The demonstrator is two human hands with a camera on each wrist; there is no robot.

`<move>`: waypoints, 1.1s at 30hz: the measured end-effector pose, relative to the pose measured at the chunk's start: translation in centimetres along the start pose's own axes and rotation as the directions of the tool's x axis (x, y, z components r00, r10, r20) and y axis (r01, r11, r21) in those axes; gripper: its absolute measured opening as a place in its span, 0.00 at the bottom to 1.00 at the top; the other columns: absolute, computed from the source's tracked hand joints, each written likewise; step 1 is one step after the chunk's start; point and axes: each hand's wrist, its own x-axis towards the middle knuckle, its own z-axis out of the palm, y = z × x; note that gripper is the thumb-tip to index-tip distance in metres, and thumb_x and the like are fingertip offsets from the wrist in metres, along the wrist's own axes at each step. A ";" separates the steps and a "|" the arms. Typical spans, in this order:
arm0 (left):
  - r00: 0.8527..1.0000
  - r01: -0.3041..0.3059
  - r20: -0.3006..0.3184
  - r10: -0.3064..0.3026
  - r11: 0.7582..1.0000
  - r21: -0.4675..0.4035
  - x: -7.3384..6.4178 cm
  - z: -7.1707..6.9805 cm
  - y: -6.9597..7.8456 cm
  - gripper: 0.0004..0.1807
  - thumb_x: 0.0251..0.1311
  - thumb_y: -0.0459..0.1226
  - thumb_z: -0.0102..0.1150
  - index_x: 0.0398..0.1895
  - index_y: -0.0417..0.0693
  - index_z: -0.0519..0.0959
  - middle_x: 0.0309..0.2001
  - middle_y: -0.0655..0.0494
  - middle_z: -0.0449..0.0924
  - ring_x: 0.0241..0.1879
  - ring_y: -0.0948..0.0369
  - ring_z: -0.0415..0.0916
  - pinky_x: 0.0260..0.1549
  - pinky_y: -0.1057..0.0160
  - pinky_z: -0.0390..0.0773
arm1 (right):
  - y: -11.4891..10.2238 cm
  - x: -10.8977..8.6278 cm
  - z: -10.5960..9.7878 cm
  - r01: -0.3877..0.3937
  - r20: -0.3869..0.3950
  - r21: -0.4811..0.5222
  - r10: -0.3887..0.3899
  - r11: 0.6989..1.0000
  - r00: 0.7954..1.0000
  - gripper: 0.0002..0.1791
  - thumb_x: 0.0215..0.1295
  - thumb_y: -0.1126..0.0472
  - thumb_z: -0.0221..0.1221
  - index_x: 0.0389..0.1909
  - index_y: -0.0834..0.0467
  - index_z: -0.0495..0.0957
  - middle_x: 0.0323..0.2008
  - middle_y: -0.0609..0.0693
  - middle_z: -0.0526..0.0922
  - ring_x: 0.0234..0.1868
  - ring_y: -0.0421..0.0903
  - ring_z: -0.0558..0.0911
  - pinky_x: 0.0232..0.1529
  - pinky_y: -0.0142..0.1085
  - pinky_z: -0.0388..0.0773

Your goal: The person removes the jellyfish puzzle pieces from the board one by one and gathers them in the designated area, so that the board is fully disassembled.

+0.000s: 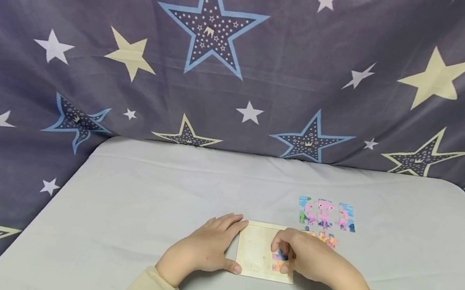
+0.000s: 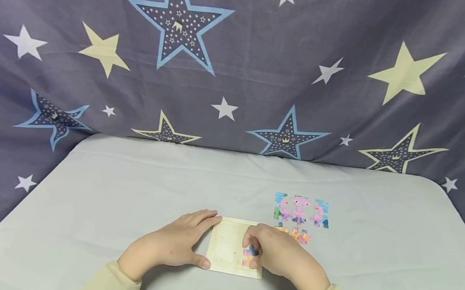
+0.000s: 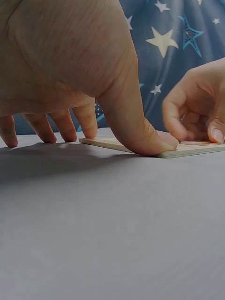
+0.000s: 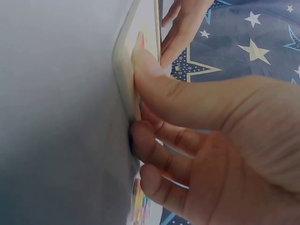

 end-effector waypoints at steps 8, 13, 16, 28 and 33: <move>1.000 -0.005 -0.001 0.005 1.000 0.001 -0.2 0.0 0.1 0.53 0.49 0.54 0.73 0.76 0.46 0.58 0.76 0.50 0.53 0.75 0.51 0.49 0.73 0.46 0.51 | 0.0 -0.1 0.1 -0.031 0.001 -0.017 0.031 0.999 1.000 0.14 0.52 0.66 0.72 0.34 0.51 0.77 0.29 0.43 0.71 0.28 0.37 0.70 0.27 0.31 0.71; 1.000 -0.006 -0.002 0.006 1.000 -0.005 -0.3 -0.1 0.1 0.53 0.49 0.54 0.73 0.76 0.46 0.58 0.76 0.50 0.53 0.76 0.51 0.48 0.73 0.45 0.52 | -0.1 -0.1 0.0 0.000 0.006 -0.063 0.000 0.998 1.000 0.13 0.53 0.66 0.72 0.33 0.49 0.78 0.30 0.41 0.70 0.28 0.36 0.70 0.28 0.30 0.72; 1.000 -0.009 -0.005 0.009 1.000 -0.006 -0.3 -0.1 0.1 0.53 0.49 0.54 0.72 0.76 0.46 0.58 0.76 0.50 0.53 0.76 0.51 0.48 0.73 0.45 0.51 | -0.4 -0.1 0.0 0.016 0.006 -0.085 -0.016 0.996 1.000 0.13 0.54 0.66 0.71 0.33 0.48 0.78 0.30 0.40 0.70 0.28 0.35 0.70 0.28 0.30 0.72; 1.000 -0.010 -0.007 0.010 1.000 0.000 -0.4 0.1 0.0 0.53 0.49 0.54 0.72 0.76 0.46 0.58 0.76 0.49 0.53 0.75 0.50 0.49 0.72 0.44 0.52 | -0.8 -0.3 0.5 -0.006 0.016 -0.060 0.007 0.998 1.000 0.16 0.55 0.70 0.70 0.39 0.53 0.76 0.30 0.42 0.70 0.25 0.37 0.66 0.25 0.30 0.67; 1.000 -0.007 -0.006 0.007 1.000 -0.001 -0.4 0.0 0.0 0.53 0.49 0.54 0.72 0.76 0.46 0.58 0.76 0.49 0.53 0.76 0.50 0.48 0.73 0.45 0.51 | -0.7 -0.3 0.6 -0.008 -0.009 -0.082 0.007 0.997 1.000 0.16 0.53 0.69 0.71 0.36 0.52 0.75 0.28 0.42 0.69 0.26 0.36 0.67 0.25 0.31 0.68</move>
